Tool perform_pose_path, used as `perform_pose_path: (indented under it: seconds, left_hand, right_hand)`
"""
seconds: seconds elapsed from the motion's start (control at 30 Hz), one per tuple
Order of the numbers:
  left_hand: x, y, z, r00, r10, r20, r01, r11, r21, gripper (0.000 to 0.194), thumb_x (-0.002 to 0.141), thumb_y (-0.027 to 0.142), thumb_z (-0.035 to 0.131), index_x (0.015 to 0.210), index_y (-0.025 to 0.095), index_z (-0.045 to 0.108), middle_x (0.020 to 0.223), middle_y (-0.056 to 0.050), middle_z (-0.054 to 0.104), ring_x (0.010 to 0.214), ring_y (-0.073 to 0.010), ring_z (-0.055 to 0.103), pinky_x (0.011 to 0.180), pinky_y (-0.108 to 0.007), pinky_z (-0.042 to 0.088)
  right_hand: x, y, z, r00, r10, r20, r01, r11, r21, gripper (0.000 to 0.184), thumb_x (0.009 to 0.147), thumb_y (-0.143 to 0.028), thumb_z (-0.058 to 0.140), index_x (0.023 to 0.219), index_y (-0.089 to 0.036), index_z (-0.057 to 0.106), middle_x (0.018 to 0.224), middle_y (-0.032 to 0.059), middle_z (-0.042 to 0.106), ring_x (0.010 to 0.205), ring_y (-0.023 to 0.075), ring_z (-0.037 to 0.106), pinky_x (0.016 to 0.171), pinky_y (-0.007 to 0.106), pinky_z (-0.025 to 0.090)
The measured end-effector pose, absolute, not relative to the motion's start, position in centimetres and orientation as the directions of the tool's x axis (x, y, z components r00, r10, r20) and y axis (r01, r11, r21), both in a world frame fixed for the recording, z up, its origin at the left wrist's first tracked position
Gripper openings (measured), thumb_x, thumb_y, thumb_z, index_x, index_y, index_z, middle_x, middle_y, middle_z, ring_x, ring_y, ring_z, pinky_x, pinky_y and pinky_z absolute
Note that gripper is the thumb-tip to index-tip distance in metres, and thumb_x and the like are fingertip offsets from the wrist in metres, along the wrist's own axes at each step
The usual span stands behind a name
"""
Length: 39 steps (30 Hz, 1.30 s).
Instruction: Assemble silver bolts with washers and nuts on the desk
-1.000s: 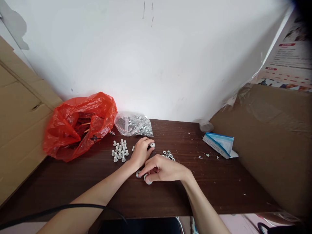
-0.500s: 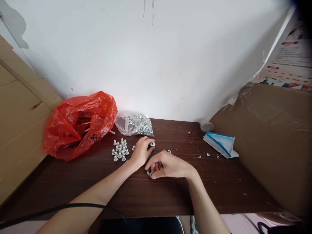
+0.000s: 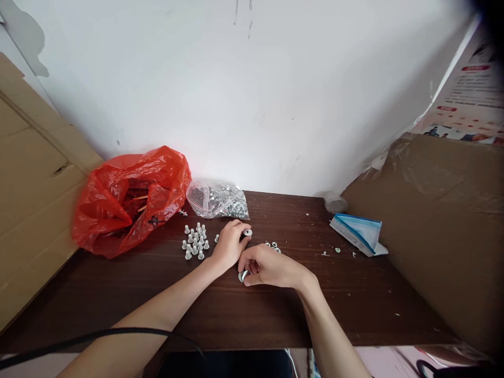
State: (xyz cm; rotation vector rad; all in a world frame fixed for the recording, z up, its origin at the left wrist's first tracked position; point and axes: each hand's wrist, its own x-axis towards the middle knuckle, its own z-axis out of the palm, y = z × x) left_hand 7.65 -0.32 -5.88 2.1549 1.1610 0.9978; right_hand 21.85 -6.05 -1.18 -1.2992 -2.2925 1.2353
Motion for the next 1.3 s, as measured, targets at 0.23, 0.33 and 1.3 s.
perform_pose_path:
  seconds: [0.23, 0.33, 1.3]
  left_hand:
    - [7.7, -0.3, -6.0, 0.367, 0.855, 0.367, 0.492, -0.513, 0.703, 0.024, 0.077, 0.005, 0.061, 0.097, 0.015, 0.065, 0.093, -0.006, 0.063, 0.081, -0.0172, 0.061, 0.075, -0.031, 0.05]
    - [7.7, -0.2, -6.1, 0.367, 0.852, 0.373, 0.484, -0.518, 0.706, 0.025, 0.077, 0.005, 0.06, 0.098, 0.015, 0.065, 0.092, -0.006, 0.063, 0.08, -0.0168, 0.06, 0.075, -0.031, 0.05]
    - [7.8, -0.3, -5.7, 0.376, 0.828, 0.416, 0.553, -0.561, 0.616, 0.03, 0.077, 0.008, 0.062, 0.106, 0.016, 0.063, 0.087, -0.005, 0.064, 0.077, -0.0178, 0.057, 0.075, -0.033, 0.048]
  right_hand:
    - [21.8, -6.1, -0.9, -0.562, 0.797, -0.223, 0.638, 0.246, -0.729, 0.014, 0.065, -0.014, 0.073, 0.076, -0.016, 0.064, 0.064, -0.0042, 0.053, 0.056, 0.0078, 0.047, 0.048, 0.019, 0.031]
    - [21.8, -6.2, -0.9, -0.571, 0.791, -0.22, 0.63, 0.25, -0.736, 0.013, 0.065, -0.014, 0.072, 0.075, -0.016, 0.063, 0.065, -0.0036, 0.055, 0.057, 0.0083, 0.048, 0.049, 0.019, 0.032]
    - [22.2, -1.7, -4.2, 0.062, 0.982, 0.178, 0.277, 0.154, -0.948, 0.027, 0.067, -0.04, 0.072, 0.076, -0.016, 0.063, 0.076, 0.0055, 0.067, 0.071, 0.0172, 0.061, 0.068, 0.029, 0.05]
